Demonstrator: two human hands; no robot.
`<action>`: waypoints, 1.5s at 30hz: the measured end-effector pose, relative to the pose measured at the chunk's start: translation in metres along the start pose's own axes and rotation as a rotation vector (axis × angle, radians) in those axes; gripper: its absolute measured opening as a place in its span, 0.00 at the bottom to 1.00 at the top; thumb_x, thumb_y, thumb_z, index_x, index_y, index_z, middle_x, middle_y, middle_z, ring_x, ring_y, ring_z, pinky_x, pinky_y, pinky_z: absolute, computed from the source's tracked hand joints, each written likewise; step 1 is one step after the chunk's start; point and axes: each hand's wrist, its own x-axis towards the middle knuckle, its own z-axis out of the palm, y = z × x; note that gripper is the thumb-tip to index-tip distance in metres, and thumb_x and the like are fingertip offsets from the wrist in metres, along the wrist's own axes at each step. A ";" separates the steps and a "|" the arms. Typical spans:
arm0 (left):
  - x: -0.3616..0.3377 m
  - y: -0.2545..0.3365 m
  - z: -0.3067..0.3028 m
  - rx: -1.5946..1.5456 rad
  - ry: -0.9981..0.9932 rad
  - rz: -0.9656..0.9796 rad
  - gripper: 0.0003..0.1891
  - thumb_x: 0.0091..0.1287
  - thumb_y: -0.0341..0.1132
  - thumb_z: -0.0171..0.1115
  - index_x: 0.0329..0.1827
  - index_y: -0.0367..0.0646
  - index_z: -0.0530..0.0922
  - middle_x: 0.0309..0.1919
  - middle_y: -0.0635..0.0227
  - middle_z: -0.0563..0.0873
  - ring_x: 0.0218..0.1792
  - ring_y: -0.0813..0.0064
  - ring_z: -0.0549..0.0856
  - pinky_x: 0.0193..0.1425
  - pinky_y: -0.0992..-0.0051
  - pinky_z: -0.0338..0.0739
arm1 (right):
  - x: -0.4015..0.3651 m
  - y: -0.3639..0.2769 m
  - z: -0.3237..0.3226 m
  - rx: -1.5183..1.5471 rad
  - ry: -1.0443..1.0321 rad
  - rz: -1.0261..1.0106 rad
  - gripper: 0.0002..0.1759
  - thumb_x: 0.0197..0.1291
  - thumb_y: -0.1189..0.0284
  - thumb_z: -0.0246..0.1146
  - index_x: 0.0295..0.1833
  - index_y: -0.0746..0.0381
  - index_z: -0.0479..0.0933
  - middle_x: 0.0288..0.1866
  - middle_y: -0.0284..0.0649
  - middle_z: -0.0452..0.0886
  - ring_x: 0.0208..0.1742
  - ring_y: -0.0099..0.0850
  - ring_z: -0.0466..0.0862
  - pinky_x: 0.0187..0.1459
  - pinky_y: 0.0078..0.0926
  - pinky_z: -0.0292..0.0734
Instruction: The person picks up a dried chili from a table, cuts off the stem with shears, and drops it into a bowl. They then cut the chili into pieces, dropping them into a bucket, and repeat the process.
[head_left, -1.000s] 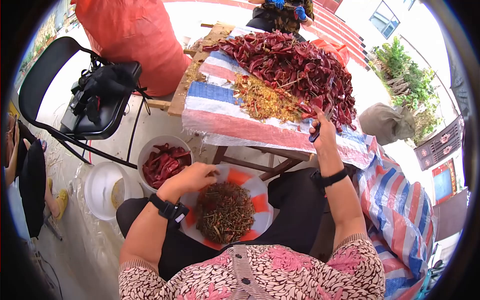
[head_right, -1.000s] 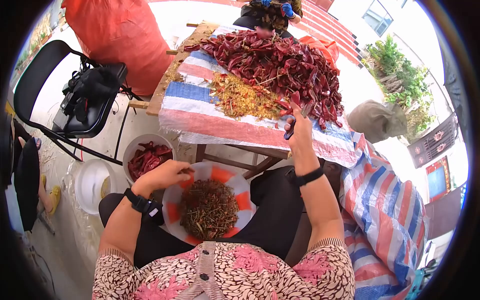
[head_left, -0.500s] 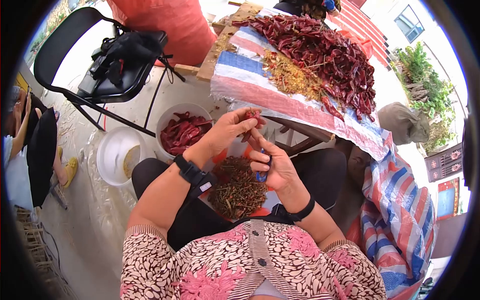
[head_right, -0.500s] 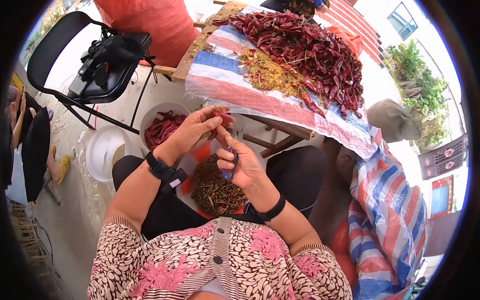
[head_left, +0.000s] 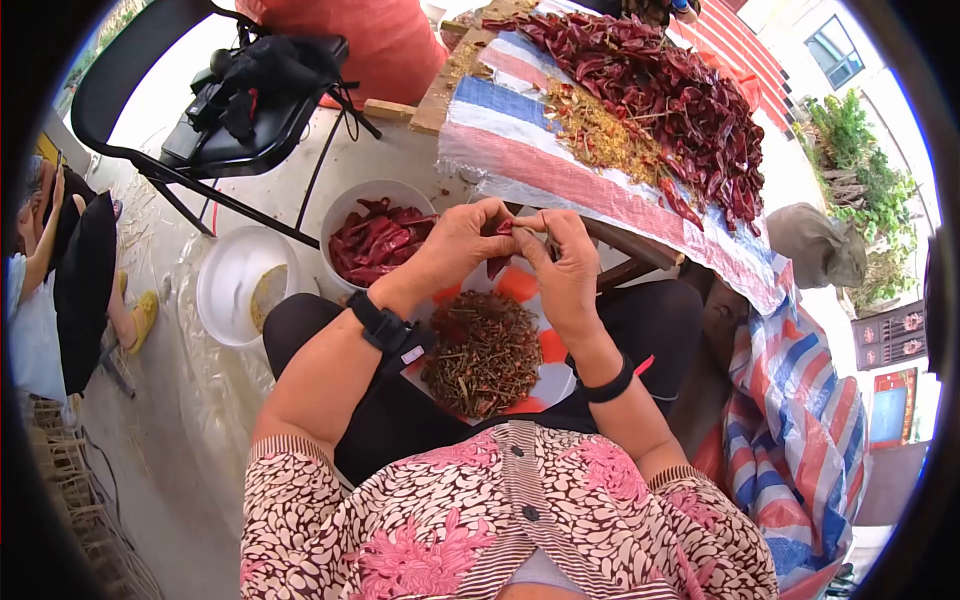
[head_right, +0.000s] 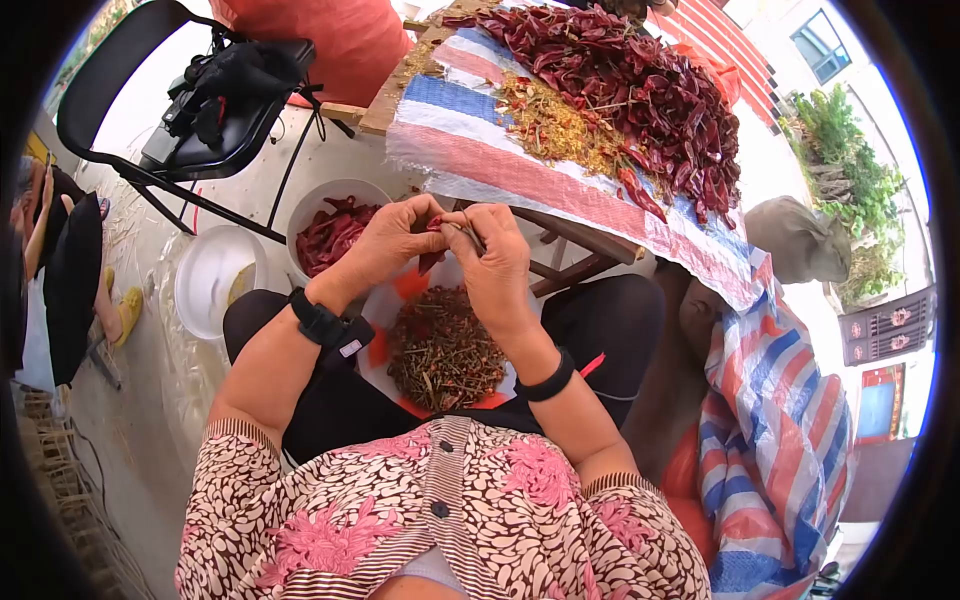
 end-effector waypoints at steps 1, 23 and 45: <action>0.002 -0.007 0.001 -0.021 -0.003 0.019 0.09 0.67 0.34 0.64 0.41 0.39 0.76 0.26 0.76 0.79 0.26 0.89 0.74 0.29 0.86 0.69 | 0.000 0.002 0.001 -0.031 0.004 -0.050 0.08 0.58 0.78 0.66 0.44 0.63 0.79 0.40 0.38 0.76 0.40 0.31 0.78 0.41 0.24 0.73; -0.008 0.004 0.003 -0.001 -0.344 -0.150 0.09 0.68 0.31 0.63 0.47 0.39 0.80 0.32 0.80 0.80 0.32 0.90 0.75 0.39 0.85 0.71 | -0.014 -0.008 -0.026 0.691 -0.036 0.481 0.10 0.70 0.66 0.58 0.41 0.62 0.73 0.36 0.37 0.82 0.16 0.13 0.65 0.18 0.11 0.58; -0.010 -0.045 -0.050 1.142 -0.131 -0.285 0.21 0.55 0.35 0.65 0.54 0.43 0.78 0.46 0.52 0.82 0.50 0.52 0.81 0.55 0.60 0.75 | 0.061 0.122 -0.195 -1.095 0.170 0.404 0.19 0.61 0.66 0.61 0.57 0.56 0.72 0.54 0.48 0.78 0.52 0.51 0.81 0.51 0.46 0.75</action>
